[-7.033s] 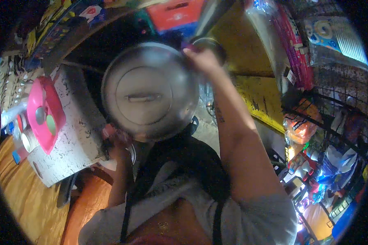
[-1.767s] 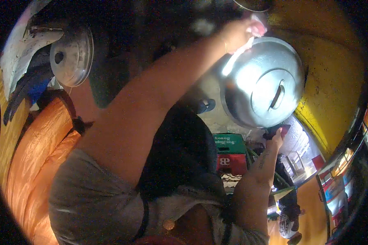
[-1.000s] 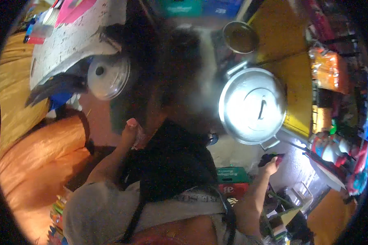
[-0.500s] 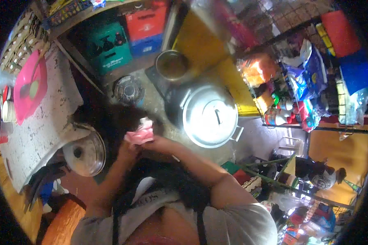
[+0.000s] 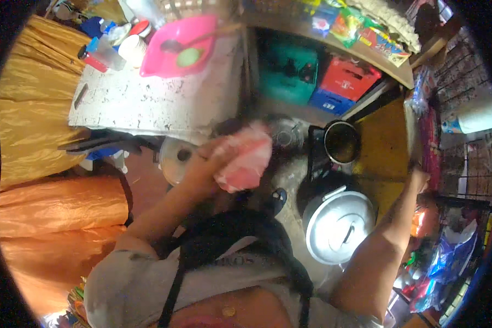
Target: The person carries a metal pot with a lid, places it onto a gas burner, adjusts the lid using a cloth, and lights the burner using a match.
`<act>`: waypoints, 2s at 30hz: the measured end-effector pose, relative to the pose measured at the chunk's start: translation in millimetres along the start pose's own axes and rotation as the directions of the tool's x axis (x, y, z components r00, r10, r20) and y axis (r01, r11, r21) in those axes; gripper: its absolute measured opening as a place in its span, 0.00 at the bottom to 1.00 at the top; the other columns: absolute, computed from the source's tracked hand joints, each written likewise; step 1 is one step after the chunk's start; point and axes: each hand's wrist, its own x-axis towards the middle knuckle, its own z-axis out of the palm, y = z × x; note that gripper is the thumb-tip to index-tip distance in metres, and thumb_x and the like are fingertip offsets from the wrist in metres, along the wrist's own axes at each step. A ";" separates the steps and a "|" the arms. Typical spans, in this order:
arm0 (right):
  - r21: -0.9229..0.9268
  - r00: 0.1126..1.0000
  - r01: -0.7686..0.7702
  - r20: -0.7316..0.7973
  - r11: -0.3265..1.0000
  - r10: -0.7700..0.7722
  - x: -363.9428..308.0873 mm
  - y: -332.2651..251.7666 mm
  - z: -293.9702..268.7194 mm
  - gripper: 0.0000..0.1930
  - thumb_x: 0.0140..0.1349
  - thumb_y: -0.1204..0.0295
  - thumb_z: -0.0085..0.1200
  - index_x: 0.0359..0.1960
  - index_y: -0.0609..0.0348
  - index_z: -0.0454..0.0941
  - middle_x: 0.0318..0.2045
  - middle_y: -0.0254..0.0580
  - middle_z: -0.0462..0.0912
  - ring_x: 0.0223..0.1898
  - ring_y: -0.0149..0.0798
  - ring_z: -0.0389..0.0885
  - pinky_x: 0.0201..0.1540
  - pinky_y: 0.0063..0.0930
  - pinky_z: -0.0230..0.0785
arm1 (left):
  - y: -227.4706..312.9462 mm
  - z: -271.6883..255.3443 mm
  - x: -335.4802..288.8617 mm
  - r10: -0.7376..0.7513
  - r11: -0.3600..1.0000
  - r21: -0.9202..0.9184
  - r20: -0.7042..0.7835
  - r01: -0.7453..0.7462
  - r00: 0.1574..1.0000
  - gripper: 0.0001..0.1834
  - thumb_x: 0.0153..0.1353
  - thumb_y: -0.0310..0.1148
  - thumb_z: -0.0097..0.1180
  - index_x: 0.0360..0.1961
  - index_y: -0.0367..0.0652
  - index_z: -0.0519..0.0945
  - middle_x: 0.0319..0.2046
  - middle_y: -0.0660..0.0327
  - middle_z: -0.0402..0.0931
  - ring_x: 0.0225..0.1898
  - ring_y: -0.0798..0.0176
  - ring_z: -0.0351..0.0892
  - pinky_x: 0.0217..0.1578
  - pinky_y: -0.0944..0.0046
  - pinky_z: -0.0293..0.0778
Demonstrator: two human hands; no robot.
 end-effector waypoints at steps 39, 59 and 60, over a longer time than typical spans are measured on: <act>0.283 0.241 -0.798 0.959 -0.532 0.148 -563.7 271.6 -322.3 0.15 0.61 0.56 0.57 0.40 0.52 0.77 0.28 0.34 0.81 0.19 0.29 0.74 0.17 0.21 0.66 | -65.0 357.8 -131.8 -0.311 0.903 0.242 0.938 0.354 0.151 0.21 0.69 0.38 0.43 0.57 0.34 0.66 0.48 0.54 0.71 0.49 0.59 0.72 0.50 0.59 0.69; 0.343 -0.431 -0.844 0.025 -0.413 0.902 -781.3 569.1 -486.7 0.07 0.61 0.67 0.51 0.34 0.57 0.73 0.20 0.39 0.73 0.19 0.39 0.73 0.16 0.40 0.65 | -207.3 428.7 -117.7 -0.182 0.805 0.208 0.978 -0.555 0.102 0.25 0.65 0.38 0.47 0.59 0.35 0.66 0.54 0.40 0.69 0.54 0.43 0.70 0.55 0.54 0.65; 0.381 -0.461 -0.826 -0.032 -0.416 0.887 -809.4 573.6 -484.1 0.08 0.60 0.67 0.51 0.35 0.57 0.74 0.20 0.39 0.73 0.19 0.40 0.74 0.17 0.41 0.66 | -190.5 435.8 -128.4 -0.206 0.831 0.201 0.977 -0.518 0.050 0.25 0.64 0.37 0.48 0.59 0.35 0.66 0.53 0.40 0.70 0.54 0.44 0.71 0.54 0.55 0.66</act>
